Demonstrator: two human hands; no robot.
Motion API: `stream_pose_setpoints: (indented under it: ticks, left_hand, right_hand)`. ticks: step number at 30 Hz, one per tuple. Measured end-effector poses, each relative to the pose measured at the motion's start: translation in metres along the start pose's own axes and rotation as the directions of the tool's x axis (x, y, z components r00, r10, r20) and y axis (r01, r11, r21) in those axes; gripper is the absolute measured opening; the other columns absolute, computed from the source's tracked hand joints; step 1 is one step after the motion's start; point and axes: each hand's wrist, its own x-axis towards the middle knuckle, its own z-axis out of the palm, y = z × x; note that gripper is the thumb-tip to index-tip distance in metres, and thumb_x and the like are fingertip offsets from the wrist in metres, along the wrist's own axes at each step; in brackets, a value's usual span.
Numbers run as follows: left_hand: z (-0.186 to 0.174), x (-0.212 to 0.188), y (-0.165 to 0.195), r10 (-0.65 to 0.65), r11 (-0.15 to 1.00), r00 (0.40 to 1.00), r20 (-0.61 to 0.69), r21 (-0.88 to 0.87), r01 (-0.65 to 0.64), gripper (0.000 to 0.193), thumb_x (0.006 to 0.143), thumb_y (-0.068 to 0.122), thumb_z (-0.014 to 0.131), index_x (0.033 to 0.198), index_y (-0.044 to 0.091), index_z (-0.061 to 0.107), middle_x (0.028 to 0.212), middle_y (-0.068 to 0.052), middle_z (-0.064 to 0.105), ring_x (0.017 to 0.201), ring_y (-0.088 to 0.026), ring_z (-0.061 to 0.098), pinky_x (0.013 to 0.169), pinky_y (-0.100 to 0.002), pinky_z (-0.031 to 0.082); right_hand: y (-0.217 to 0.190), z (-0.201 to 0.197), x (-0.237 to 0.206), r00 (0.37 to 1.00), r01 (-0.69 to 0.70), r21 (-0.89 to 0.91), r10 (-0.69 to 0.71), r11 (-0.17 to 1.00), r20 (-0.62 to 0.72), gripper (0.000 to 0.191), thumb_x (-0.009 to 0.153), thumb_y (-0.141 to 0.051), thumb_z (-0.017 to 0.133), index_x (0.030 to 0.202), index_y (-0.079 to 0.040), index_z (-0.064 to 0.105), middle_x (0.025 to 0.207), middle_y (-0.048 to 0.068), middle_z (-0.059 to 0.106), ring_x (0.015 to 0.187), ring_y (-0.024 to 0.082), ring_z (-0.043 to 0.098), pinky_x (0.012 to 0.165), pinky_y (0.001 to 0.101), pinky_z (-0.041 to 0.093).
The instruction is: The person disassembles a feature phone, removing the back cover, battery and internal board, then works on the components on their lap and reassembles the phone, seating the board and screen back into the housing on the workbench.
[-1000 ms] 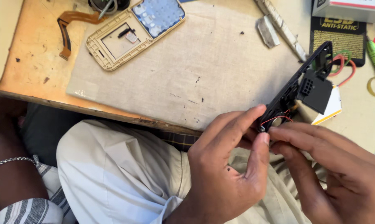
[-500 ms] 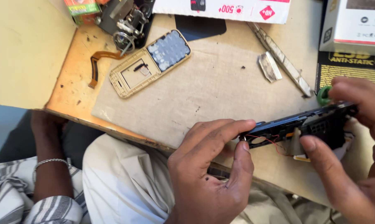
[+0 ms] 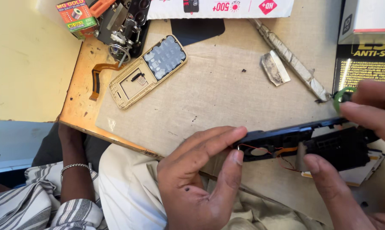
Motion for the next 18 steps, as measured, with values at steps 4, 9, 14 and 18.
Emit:
stream_pose_setpoints:
  ticks: [4,9,14,18]
  left_hand:
    - [-0.002,-0.001,-0.003,-0.043,0.998,0.999,0.0,-0.036,0.043,0.027,0.089,-0.005,0.072,0.116,-0.001,0.076,0.111,-0.016,0.079,0.105,-0.017,0.075,0.095,-0.027,0.058]
    - [-0.004,-0.001,-0.003,-0.035,0.999,0.999,-0.003,-0.013,0.035,0.026,0.09,-0.004,0.073,0.116,0.0,0.077,0.111,-0.014,0.079,0.104,-0.016,0.076,0.095,-0.026,0.058]
    - [-0.005,-0.002,-0.003,-0.012,0.999,1.0,-0.005,-0.048,0.012,0.025,0.091,-0.005,0.073,0.115,-0.001,0.077,0.111,-0.014,0.079,0.103,-0.016,0.075,0.095,-0.026,0.058]
    - [-0.001,-0.002,-0.002,-0.006,0.999,0.999,-0.054,-0.046,0.004,0.024,0.09,-0.005,0.072,0.113,0.0,0.077,0.109,-0.013,0.079,0.1,-0.015,0.075,0.092,-0.025,0.058]
  right_hand:
    - [-0.04,0.015,0.011,0.933,-0.339,0.179,0.355,0.923,-0.062,0.051,0.079,-0.006,0.081,0.125,-0.005,0.059,0.134,0.015,0.06,0.132,0.026,0.063,0.118,0.0379,0.051]
    - [-0.027,0.001,0.007,0.927,0.374,-0.19,-0.367,0.908,0.074,0.024,0.075,-0.009,0.081,0.099,-0.015,0.077,0.144,0.03,0.044,0.14,0.052,0.038,0.112,0.0569,0.046]
    - [-0.025,0.009,0.004,0.92,0.389,-0.282,-0.383,0.877,0.08,0.01,0.08,-0.012,0.083,0.088,-0.009,0.078,0.143,0.029,0.052,0.141,0.05,0.04,0.108,0.0564,0.049]
    - [-0.043,0.017,0.01,0.944,0.323,-0.337,-0.325,0.884,0.054,0.013,0.081,-0.014,0.085,0.084,-0.004,0.077,0.139,0.023,0.061,0.137,0.045,0.046,0.108,0.0539,0.048]
